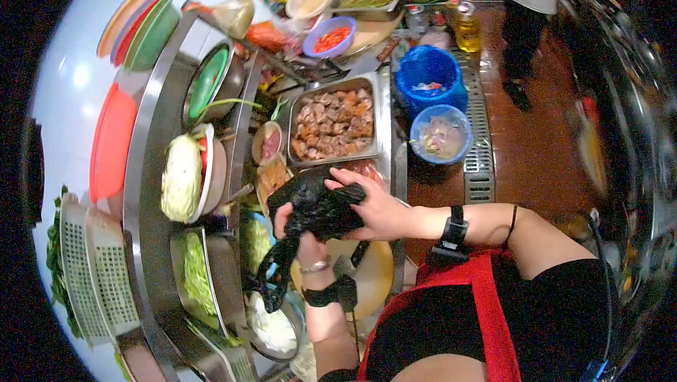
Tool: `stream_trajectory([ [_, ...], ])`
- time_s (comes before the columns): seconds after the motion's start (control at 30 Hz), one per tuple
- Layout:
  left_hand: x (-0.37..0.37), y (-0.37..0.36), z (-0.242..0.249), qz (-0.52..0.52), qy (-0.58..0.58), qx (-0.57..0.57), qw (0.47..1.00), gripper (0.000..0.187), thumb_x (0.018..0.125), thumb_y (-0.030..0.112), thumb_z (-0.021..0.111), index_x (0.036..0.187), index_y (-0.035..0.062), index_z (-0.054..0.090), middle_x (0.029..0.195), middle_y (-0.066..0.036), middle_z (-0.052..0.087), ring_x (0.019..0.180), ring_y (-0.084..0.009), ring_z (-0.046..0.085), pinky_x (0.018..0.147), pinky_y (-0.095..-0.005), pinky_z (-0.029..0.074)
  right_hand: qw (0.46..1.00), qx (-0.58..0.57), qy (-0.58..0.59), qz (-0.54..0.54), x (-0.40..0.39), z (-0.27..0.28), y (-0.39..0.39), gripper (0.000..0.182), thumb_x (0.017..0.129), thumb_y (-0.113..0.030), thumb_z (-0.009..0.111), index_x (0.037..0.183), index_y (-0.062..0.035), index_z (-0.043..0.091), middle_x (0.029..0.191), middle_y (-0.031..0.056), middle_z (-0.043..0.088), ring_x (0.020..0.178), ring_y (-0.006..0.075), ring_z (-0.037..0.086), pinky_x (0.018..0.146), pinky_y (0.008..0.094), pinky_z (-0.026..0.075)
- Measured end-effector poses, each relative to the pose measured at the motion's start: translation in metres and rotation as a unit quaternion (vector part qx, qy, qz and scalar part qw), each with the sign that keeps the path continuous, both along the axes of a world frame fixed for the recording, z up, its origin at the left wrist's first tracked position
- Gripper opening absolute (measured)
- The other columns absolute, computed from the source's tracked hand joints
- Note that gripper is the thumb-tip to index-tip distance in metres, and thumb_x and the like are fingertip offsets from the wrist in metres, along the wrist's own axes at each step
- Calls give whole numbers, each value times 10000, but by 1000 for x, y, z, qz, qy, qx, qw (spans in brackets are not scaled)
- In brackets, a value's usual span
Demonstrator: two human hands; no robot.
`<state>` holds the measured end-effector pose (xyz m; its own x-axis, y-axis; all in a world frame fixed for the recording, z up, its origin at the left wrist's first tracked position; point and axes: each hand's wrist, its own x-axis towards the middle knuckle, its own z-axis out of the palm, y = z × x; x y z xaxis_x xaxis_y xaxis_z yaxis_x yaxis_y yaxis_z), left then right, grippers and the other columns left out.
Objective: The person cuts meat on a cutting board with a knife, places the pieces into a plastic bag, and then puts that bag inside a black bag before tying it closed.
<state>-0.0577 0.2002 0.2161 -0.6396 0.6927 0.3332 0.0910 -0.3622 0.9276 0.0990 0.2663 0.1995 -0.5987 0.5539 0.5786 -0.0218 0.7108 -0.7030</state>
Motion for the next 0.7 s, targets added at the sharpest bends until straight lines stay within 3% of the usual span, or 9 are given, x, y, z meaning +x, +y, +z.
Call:
stream_trajectory([
  [0.13, 55, 5, -5, -129, -11, -32, 991, 130, 794, 4, 551, 920, 31, 555, 877, -51, 585, 824, -155, 558, 754, -297, 474, 979, -32, 93, -178, 23, -9, -15, 917, 557, -331, 784, 1320, -58, 355, 1349, 226, 337, 1253, 387, 325, 1038, 469, 246],
  [0.17, 71, 11, -7, -146, -42, -77, 985, 101, 779, 6, 558, 878, 26, 553, 831, -34, 576, 798, -128, 540, 735, -267, 448, 973, -4, 51, -224, 39, -5, -14, 817, 537, -281, 775, 1243, -43, 439, 1318, 213, 365, 1223, 397, 352, 1010, 450, 285],
  [0.23, 94, 24, -20, -210, 132, -49, 967, 121, 764, 56, 596, 867, 11, 553, 800, -59, 583, 791, -152, 557, 742, -290, 449, 951, 67, -69, -293, 68, -2, -10, 582, 511, -227, 762, 1024, -36, 564, 1176, 172, 486, 1117, 360, 446, 927, 427, 354],
  [0.33, 126, 49, -46, -284, 181, -82, 938, 226, 717, 122, 654, 889, 8, 562, 809, -92, 587, 798, -208, 573, 764, -322, 448, 944, 47, -45, -325, 112, -19, 6, 280, 527, -185, 741, 724, -67, 581, 789, 81, 591, 832, 273, 557, 773, 406, 401],
  [0.4, 160, 64, -49, -316, 160, -105, 929, 213, 729, 102, 643, 901, 6, 562, 824, -92, 588, 797, -199, 569, 769, -319, 448, 942, -24, -56, -331, 145, -31, 14, 237, 557, -164, 726, 728, -65, 595, 756, 93, 606, 778, 291, 570, 749, 387, 411],
  [0.47, 198, 80, -44, -366, 166, -78, 912, 378, 768, 68, 638, 1097, 9, 460, 987, -85, 548, 889, -156, 526, 803, -274, 423, 938, -87, -4, -335, 182, -48, 30, 154, 618, -132, 683, 738, -65, 612, 731, 127, 616, 716, 333, 575, 688, 388, 431],
  [0.53, 227, 101, -55, -432, 151, -60, 887, 774, 679, 204, 770, 1268, 37, 296, 1018, -107, 519, 927, -214, 525, 847, -324, 418, 918, -205, 70, -332, 218, -57, 45, 82, 695, -83, 626, 757, -32, 608, 689, 115, 617, 642, 205, 590, 626, 333, 456],
  [0.6, 245, 125, -70, -425, 313, -46, 848, 948, 603, 415, 792, 1296, 21, 279, 1175, -170, 414, 1104, -300, 414, 961, -407, 326, 883, -307, 117, -334, 258, -61, 63, 84, 735, -68, 611, 796, -11, 613, 683, 95, 618, 670, 86, 539, 618, 292, 461],
  [0.7, 295, 161, -89, -366, 477, -40, 798, 1176, 434, 542, 810, 1314, -12, 260, 1334, -207, 277, 1225, -388, 287, 1033, -472, 227, 915, -212, 68, -337, 307, -68, 93, 126, 717, -111, 636, 801, -19, 617, 718, 147, 631, 659, 240, 624, 610, 332, 474],
])
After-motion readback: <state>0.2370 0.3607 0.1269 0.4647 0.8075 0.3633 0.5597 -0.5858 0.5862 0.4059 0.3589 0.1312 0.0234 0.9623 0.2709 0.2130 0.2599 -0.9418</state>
